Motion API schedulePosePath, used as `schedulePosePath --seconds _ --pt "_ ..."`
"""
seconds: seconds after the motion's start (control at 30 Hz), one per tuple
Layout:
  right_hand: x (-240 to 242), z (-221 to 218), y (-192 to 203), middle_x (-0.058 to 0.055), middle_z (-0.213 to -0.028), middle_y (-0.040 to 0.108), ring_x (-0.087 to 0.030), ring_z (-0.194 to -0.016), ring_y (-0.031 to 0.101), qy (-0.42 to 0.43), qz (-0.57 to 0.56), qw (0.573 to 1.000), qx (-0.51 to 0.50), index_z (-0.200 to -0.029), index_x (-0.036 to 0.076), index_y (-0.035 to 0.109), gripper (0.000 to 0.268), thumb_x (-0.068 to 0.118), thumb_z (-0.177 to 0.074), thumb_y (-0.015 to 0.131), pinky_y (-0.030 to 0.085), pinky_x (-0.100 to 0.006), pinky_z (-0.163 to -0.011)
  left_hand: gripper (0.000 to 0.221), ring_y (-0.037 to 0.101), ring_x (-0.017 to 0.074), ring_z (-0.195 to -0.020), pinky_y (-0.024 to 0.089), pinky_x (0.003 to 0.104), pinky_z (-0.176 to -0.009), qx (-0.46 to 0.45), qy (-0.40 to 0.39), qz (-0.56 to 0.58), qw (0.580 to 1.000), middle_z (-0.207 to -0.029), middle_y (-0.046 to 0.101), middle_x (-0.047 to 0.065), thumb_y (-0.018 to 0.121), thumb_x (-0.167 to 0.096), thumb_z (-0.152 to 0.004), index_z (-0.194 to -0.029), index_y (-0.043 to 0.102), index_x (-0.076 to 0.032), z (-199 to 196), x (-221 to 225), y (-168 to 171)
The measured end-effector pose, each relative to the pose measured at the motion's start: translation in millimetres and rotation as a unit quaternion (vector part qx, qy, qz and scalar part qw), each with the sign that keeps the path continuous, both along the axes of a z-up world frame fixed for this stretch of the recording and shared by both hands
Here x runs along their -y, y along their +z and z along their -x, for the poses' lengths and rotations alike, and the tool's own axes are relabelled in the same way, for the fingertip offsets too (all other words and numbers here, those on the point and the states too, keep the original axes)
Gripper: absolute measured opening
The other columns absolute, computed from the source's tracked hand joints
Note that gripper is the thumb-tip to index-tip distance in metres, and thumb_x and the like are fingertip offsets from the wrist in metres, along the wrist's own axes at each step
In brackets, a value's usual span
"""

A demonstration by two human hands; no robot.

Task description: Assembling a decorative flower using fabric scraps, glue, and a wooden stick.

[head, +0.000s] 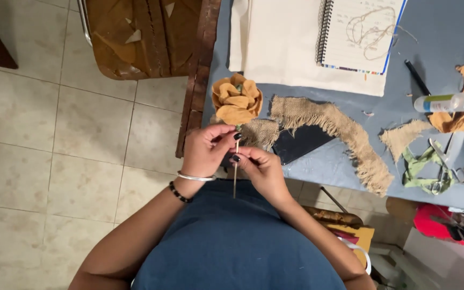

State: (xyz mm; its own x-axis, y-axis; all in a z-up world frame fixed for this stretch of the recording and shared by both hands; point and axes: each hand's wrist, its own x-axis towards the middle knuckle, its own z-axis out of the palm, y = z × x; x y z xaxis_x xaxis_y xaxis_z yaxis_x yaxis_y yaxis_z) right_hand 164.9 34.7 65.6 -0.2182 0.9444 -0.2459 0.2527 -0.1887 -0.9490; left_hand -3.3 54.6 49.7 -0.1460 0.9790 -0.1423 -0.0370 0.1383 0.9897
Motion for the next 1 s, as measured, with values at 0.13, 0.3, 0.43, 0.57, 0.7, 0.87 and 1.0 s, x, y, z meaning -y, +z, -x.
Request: schedulePosePath --seconds 0.13,0.3,0.43,0.57,0.7,0.87,1.0 --pt "11.6 -5.7 -5.3 -0.010 -0.074 0.078 -0.008 -0.070 0.068 -0.043 0.036 0.997 -0.047 -0.105 0.002 0.080 0.015 0.007 -0.092 0.074 0.060 -0.025 -0.067 0.022 0.074 0.0346 -0.081 0.060 0.043 -0.064 -0.233 -0.033 -0.037 0.971 -0.087 0.077 0.014 0.071 -0.014 -0.092 -0.112 0.077 -0.009 32.5 8.0 -10.9" --pt "17.5 -13.9 -18.9 -0.014 -0.079 0.079 -0.012 -0.071 0.070 -0.039 0.053 0.996 -0.067 -0.107 -0.001 0.078 0.016 0.005 -0.094 0.071 0.061 -0.026 -0.067 0.029 0.073 0.0296 -0.083 0.061 0.041 -0.070 -0.390 -0.006 -0.017 0.921 -0.092 0.073 0.007 0.075 -0.027 -0.089 -0.114 0.076 -0.014 35.9 13.1 -62.1" --pt "14.8 -14.3 -19.4 -0.016 -0.082 0.079 -0.014 -0.073 0.072 -0.037 0.073 0.993 -0.081 -0.109 -0.004 0.076 0.017 0.003 -0.095 0.069 0.061 -0.026 -0.066 0.020 0.073 0.0262 -0.077 0.062 0.039 -0.065 -0.390 0.005 0.004 0.921 -0.089 0.070 0.003 0.076 -0.025 -0.086 -0.105 0.076 -0.017 25.1 4.9 -67.0" --pt "13.6 -13.9 -28.7 -0.016 -0.084 0.079 -0.014 -0.074 0.073 -0.033 0.094 0.990 -0.103 -0.109 -0.005 0.076 0.017 0.003 -0.095 0.069 0.062 -0.025 -0.066 0.015 0.072 0.0369 -0.084 0.062 0.038 -0.066 -0.247 0.027 -0.015 0.968 -0.090 0.068 0.011 0.077 -0.011 -0.087 -0.101 0.076 -0.008 16.1 5.0 -58.2" --pt "12.9 -10.4 -30.9 -0.017 -0.084 0.079 -0.016 -0.074 0.075 -0.027 0.095 0.987 -0.126 -0.109 -0.004 0.076 0.018 0.003 -0.094 0.070 0.062 -0.024 -0.065 0.022 0.072 0.0166 -0.096 0.061 0.033 -0.086 0.042 0.011 0.038 0.998 -0.099 0.071 0.012 0.073 -0.009 -0.094 -0.113 0.067 0.001 14.1 10.0 -67.6" --pt "10.9 -10.0 -26.7 -0.019 -0.086 0.079 -0.017 -0.074 0.075 -0.004 0.101 0.988 -0.118 -0.109 -0.005 0.076 0.017 0.002 -0.095 0.069 0.062 -0.024 -0.065 0.024 0.063 0.0057 -0.088 0.061 0.026 -0.079 0.086 0.016 0.060 0.994 -0.092 0.065 0.001 0.069 -0.021 -0.100 -0.116 0.063 -0.004 10.5 11.9 -70.5" --pt "10.7 -9.7 -31.5 -0.018 -0.087 0.079 -0.016 -0.076 0.074 0.002 0.103 0.987 -0.121 -0.109 -0.005 0.076 0.017 0.002 -0.096 0.068 0.062 -0.025 -0.066 0.025 0.060 0.0029 -0.082 0.062 0.024 -0.079 0.142 0.016 0.079 0.987 -0.086 0.056 -0.004 0.066 -0.025 -0.101 -0.116 0.061 -0.006 5.7 14.8 -60.3"
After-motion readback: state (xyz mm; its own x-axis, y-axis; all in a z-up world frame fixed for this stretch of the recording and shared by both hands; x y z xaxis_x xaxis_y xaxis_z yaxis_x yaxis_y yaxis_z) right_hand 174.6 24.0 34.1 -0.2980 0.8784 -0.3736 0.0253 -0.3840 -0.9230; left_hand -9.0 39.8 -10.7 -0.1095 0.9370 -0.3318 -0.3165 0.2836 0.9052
